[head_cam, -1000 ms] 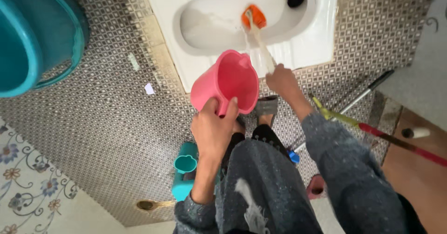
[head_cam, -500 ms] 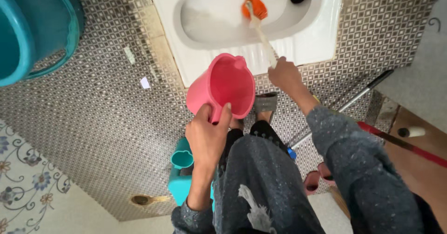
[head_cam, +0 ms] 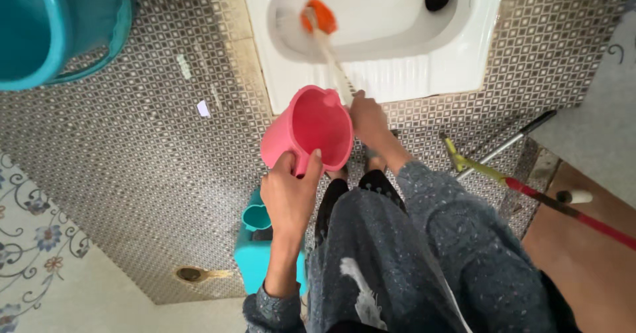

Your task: The person scoops water from a blue bucket into a pink cup and pours it into a squat toilet. They then use a toilet brush to scrub the toilet bowl while repeatedly refilling the cup and pouring water into the bowl.

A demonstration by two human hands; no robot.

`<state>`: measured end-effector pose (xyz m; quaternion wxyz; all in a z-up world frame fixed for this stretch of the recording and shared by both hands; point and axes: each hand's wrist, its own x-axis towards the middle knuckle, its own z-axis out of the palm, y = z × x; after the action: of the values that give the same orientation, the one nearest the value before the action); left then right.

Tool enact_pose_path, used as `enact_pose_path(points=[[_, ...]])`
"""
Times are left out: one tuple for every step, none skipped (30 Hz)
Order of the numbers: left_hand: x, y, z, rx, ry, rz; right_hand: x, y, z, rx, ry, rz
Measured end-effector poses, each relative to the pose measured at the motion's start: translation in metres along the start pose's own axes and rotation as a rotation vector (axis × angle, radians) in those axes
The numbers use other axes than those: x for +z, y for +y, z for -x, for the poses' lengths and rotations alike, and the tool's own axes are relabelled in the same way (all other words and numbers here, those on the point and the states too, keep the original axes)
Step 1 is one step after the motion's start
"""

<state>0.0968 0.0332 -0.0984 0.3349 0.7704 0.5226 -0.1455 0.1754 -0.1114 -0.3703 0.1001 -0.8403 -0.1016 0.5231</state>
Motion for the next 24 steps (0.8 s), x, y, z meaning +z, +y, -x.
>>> enact_pose_path(points=[[-0.003, -0.003, 0.002, 0.001, 0.0, 0.004, 0.0, -0.003, 0.006, -0.023, -0.007, 0.015], [-0.006, -0.007, 0.004, 0.002, 0.001, 0.007, 0.001, -0.004, 0.009, -0.045, -0.014, 0.03], [-0.009, -0.009, 0.007, 0.003, 0.001, 0.012, -0.004, 0.0, 0.008, -0.002, 0.018, 0.002], [-0.013, -0.012, 0.009, 0.004, 0.001, 0.016, -0.011, 0.007, 0.006, 0.041, 0.05, -0.025], [-0.016, -0.013, 0.006, 0.014, 0.018, 0.028, -0.02, 0.007, -0.005, 0.069, 0.096, -0.052], [-0.02, -0.014, 0.002, 0.008, 0.038, 0.024, -0.024, 0.002, -0.015, 0.083, 0.128, -0.061], [-0.022, -0.015, 0.003, -0.002, 0.041, 0.017, -0.022, 0.001, -0.017, 0.112, 0.153, -0.07], [-0.024, -0.017, 0.003, -0.012, 0.044, 0.01, -0.018, -0.001, -0.017, 0.142, 0.179, -0.08], [-0.025, -0.019, 0.003, -0.015, 0.036, 0.011, -0.011, -0.005, -0.013, 0.131, 0.164, -0.073], [-0.027, -0.022, 0.002, -0.018, 0.027, 0.011, -0.002, -0.014, -0.011, 0.12, 0.149, -0.067], [-0.027, -0.023, 0.001, -0.022, 0.02, 0.017, 0.003, -0.022, -0.009, 0.108, 0.137, -0.057], [-0.027, -0.024, 0.0, -0.031, 0.032, 0.023, 0.008, -0.029, -0.005, 0.069, 0.08, -0.029], [-0.028, -0.024, -0.001, -0.034, 0.042, 0.03, 0.01, -0.031, 0.0, 0.035, 0.027, -0.005], [-0.028, -0.024, 0.0, -0.038, 0.051, 0.036, 0.008, -0.031, 0.004, 0.001, -0.026, 0.02], [-0.031, -0.024, -0.001, -0.023, 0.051, 0.024, 0.005, -0.032, 0.004, -0.003, -0.012, 0.023], [-0.033, -0.023, 0.0, -0.009, 0.052, 0.012, -0.003, -0.027, 0.003, -0.006, 0.002, 0.027], [-0.037, -0.025, 0.001, 0.004, 0.054, -0.003, -0.008, -0.023, 0.001, -0.012, 0.013, 0.028], [-0.041, -0.027, 0.004, 0.003, 0.052, -0.017, -0.011, -0.018, 0.001, 0.044, 0.051, 0.018], [-0.042, -0.028, 0.004, 0.006, 0.054, -0.023, -0.019, -0.013, -0.004, 0.099, 0.097, 0.012], [-0.042, -0.028, 0.003, 0.009, 0.056, -0.029, -0.024, -0.012, -0.012, 0.154, 0.143, 0.004], [-0.041, -0.03, 0.003, -0.002, 0.053, -0.031, -0.024, -0.01, -0.015, 0.159, 0.14, 0.002], [-0.038, -0.032, 0.001, -0.012, 0.05, -0.033, -0.023, -0.01, -0.018, 0.165, 0.137, -0.001], [-0.034, -0.036, 0.0, -0.031, 0.049, -0.035, -0.018, -0.013, -0.017, 0.166, 0.127, 0.0], [-0.03, -0.039, -0.002, -0.022, 0.058, -0.046, -0.011, -0.019, -0.015, 0.133, 0.109, 0.017]])
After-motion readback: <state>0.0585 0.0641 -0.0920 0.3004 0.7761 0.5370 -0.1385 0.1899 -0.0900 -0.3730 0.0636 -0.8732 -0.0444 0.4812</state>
